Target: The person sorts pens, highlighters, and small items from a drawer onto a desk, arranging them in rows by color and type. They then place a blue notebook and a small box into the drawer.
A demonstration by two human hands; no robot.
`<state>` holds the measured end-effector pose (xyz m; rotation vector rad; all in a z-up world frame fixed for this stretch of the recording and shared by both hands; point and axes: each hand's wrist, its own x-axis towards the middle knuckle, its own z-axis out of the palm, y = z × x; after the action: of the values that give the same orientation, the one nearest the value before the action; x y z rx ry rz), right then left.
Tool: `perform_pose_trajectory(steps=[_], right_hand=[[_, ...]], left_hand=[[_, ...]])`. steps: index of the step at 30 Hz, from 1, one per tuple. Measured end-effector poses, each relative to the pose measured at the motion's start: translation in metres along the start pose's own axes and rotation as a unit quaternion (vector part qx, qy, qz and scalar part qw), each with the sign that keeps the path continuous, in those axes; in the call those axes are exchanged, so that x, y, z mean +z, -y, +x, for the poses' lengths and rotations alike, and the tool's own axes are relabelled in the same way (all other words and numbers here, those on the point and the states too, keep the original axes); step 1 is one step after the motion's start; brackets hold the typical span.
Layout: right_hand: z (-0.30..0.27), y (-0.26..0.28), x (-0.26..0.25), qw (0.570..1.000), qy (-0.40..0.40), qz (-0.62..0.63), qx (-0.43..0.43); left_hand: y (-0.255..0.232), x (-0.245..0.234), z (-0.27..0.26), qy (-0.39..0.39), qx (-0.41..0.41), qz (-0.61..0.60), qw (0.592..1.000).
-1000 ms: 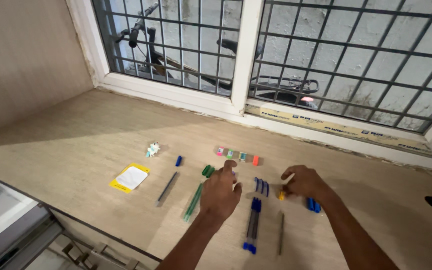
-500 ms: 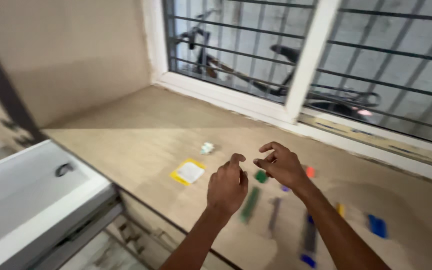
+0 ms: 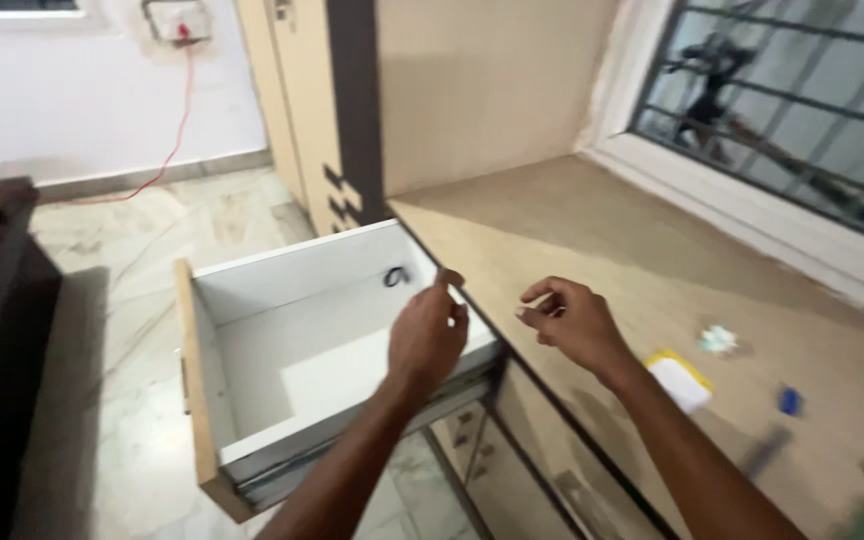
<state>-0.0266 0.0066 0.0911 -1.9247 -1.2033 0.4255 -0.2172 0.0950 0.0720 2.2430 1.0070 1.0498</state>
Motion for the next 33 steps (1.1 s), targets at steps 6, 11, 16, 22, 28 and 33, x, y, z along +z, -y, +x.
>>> perform_pose_trajectory(steps=[6, 11, 16, 22, 28, 33], right_hand=[[0.066, 0.033, 0.122, 0.994, 0.101, 0.002, -0.038], [0.101, 0.044, 0.211, 0.977, 0.200, -0.038, -0.060], [0.120, 0.054, 0.283, 0.937, 0.328, -0.092, -0.078], [0.118, 0.076, 0.346, 0.842, 0.489, -0.199, -0.110], [0.124, 0.082, 0.380, 0.797, 0.545, -0.229, -0.126], [0.115, 0.100, 0.398, 0.759, 0.599, -0.227, -0.118]], left_hand=[[0.129, -0.058, 0.030, 0.035, -0.131, 0.063, 0.989], [0.227, -0.077, 0.039, 0.094, -0.223, 0.113, 0.964], [0.317, -0.073, 0.036, 0.140, -0.101, 0.242, 0.955], [0.350, -0.065, 0.014, 0.299, -0.118, 0.345, 0.882], [0.343, -0.068, -0.003, 0.346, -0.198, 0.264, 0.878], [0.337, -0.079, 0.008, 0.426, -0.226, 0.245, 0.841]])
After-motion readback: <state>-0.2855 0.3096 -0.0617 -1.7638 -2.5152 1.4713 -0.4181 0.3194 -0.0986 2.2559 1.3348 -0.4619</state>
